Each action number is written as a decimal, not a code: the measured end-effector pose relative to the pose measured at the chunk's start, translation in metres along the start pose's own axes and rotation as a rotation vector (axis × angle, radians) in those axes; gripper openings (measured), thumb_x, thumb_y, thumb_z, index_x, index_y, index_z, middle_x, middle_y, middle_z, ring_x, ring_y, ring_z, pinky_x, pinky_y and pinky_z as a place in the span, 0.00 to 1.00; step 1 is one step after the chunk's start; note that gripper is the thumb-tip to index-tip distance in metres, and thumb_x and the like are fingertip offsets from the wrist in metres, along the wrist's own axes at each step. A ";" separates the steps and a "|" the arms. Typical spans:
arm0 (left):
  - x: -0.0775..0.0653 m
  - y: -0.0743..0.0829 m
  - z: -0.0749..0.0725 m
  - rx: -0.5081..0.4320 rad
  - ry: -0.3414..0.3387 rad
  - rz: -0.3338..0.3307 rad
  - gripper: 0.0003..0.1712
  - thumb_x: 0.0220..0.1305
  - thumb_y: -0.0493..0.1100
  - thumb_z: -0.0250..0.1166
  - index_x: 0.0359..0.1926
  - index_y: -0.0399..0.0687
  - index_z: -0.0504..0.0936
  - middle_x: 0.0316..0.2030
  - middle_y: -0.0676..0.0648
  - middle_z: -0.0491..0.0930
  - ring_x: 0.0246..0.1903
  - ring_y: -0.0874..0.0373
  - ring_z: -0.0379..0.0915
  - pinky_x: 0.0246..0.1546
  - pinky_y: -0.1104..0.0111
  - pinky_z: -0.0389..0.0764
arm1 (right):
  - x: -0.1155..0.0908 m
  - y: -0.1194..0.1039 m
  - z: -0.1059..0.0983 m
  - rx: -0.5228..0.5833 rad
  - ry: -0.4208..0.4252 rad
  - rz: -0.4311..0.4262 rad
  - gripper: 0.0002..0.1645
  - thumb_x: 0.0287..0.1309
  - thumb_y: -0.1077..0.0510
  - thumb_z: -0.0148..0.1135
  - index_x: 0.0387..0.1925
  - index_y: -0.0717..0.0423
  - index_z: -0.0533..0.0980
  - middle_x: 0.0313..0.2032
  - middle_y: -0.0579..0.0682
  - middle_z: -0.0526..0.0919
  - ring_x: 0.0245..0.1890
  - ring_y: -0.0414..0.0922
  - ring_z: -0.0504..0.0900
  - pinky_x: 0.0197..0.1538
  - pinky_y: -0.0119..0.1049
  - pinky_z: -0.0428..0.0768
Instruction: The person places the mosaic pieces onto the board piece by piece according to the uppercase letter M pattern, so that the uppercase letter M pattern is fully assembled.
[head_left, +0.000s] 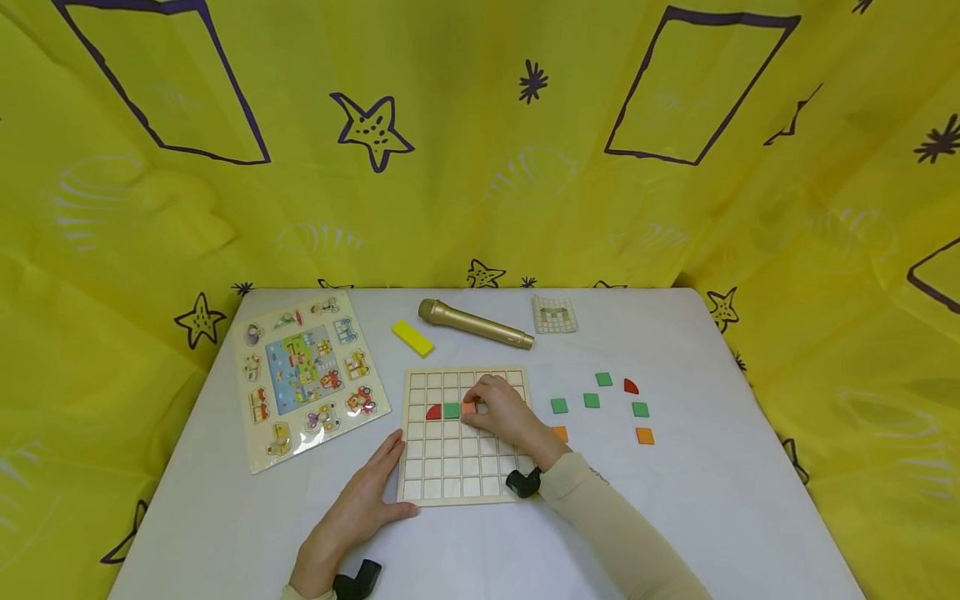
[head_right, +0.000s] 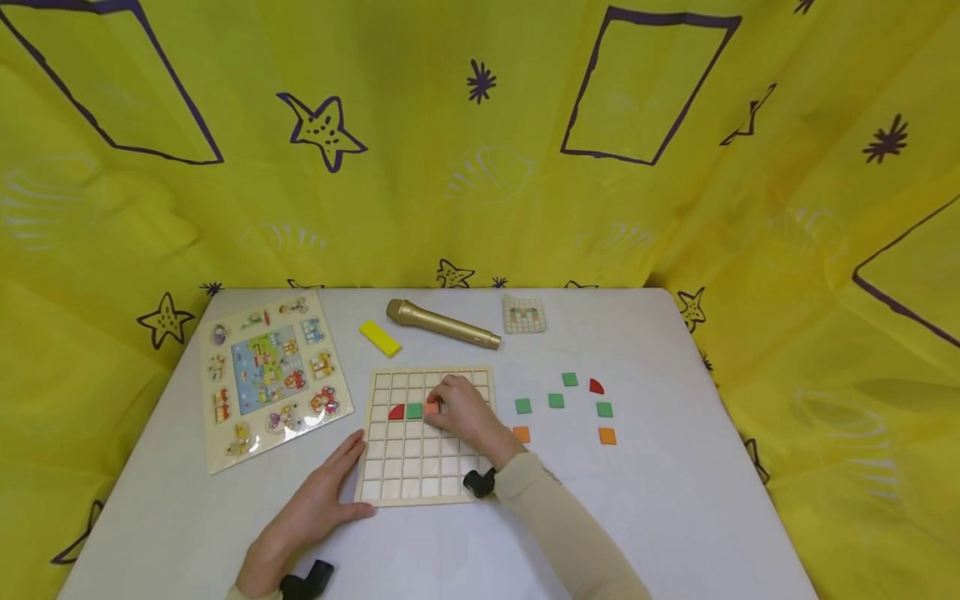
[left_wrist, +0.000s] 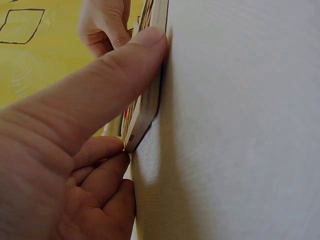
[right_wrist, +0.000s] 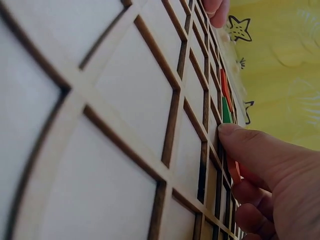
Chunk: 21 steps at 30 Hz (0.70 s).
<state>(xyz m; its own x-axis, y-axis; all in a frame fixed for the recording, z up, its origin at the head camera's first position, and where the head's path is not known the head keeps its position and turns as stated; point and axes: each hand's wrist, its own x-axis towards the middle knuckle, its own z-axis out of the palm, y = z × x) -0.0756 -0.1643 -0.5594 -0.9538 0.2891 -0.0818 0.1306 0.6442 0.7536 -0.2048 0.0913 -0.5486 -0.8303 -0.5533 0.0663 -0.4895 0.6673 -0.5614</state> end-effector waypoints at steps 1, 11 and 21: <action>0.000 0.000 0.000 0.000 -0.001 -0.001 0.58 0.43 0.43 0.81 0.71 0.32 0.60 0.75 0.45 0.49 0.71 0.48 0.48 0.67 0.53 0.61 | 0.000 0.000 0.000 0.000 0.002 -0.002 0.15 0.57 0.51 0.71 0.42 0.56 0.82 0.39 0.44 0.77 0.41 0.42 0.73 0.47 0.36 0.76; 0.000 0.000 0.001 0.005 -0.009 -0.007 0.58 0.43 0.43 0.81 0.71 0.32 0.60 0.75 0.45 0.49 0.71 0.48 0.47 0.67 0.54 0.61 | -0.001 -0.001 0.000 0.001 -0.009 0.030 0.16 0.57 0.50 0.71 0.42 0.56 0.82 0.40 0.44 0.77 0.43 0.43 0.73 0.50 0.37 0.76; 0.000 0.002 -0.001 0.003 -0.005 -0.004 0.57 0.43 0.43 0.81 0.71 0.32 0.60 0.75 0.44 0.50 0.71 0.48 0.48 0.66 0.53 0.62 | -0.002 0.002 -0.002 -0.006 0.032 0.017 0.19 0.56 0.49 0.71 0.44 0.56 0.83 0.41 0.44 0.78 0.44 0.43 0.75 0.50 0.37 0.76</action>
<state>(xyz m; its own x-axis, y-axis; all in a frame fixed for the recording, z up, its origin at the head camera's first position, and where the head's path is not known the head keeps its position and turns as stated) -0.0756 -0.1637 -0.5579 -0.9530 0.2899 -0.0882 0.1275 0.6477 0.7512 -0.2042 0.0948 -0.5478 -0.8466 -0.5257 0.0828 -0.4765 0.6795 -0.5579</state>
